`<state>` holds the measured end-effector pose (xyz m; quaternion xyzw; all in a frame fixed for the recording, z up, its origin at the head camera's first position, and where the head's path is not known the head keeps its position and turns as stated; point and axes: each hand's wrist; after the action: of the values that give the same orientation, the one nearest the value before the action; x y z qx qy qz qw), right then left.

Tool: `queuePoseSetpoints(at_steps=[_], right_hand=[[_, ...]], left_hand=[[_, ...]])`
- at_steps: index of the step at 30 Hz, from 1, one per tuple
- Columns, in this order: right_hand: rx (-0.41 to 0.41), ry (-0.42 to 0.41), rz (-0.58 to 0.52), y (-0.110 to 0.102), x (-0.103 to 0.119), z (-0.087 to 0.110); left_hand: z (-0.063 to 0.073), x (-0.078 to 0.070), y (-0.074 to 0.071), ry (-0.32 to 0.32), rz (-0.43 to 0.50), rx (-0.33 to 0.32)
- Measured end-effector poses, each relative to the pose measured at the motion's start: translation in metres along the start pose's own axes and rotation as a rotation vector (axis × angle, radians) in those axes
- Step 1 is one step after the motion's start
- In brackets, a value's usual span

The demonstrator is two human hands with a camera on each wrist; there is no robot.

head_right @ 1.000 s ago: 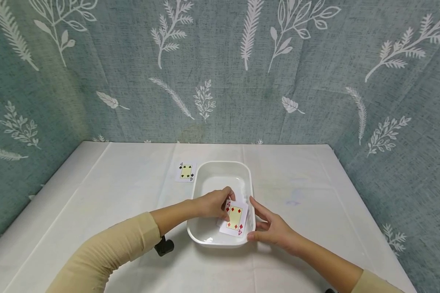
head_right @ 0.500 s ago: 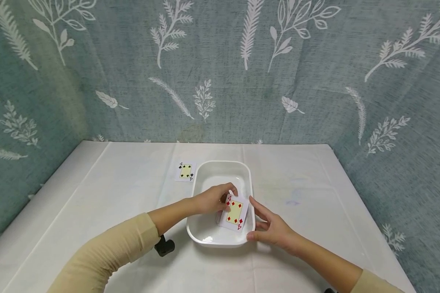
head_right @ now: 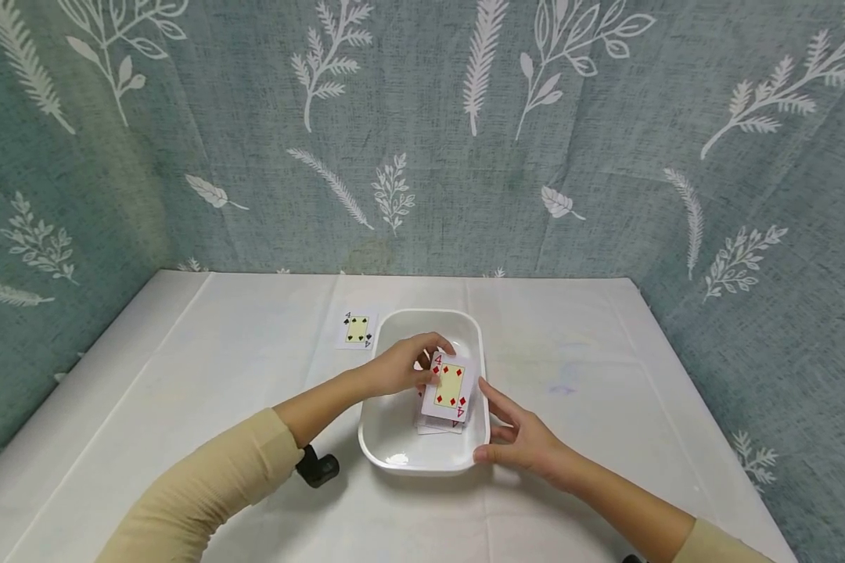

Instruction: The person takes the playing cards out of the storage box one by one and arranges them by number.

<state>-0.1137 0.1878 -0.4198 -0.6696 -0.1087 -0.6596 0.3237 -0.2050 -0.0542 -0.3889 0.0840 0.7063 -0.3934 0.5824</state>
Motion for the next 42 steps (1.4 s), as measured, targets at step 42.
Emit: queuePoseSetpoints(at_steps=[42], right_hand=[[-0.022, 0.052, -0.006, -0.001, -0.005, 0.000]], left_hand=[[0.018, 0.018, -0.088, -0.009, 0.140, -0.208]])
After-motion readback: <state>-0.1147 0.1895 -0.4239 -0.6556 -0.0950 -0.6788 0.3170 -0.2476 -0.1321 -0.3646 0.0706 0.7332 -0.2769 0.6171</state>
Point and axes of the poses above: each hand's wrist, its own z-axis away from the middle knuckle, its own y-axis out of the palm, x = y × z, and after that the axes turned 11 degrees about z, right-handed
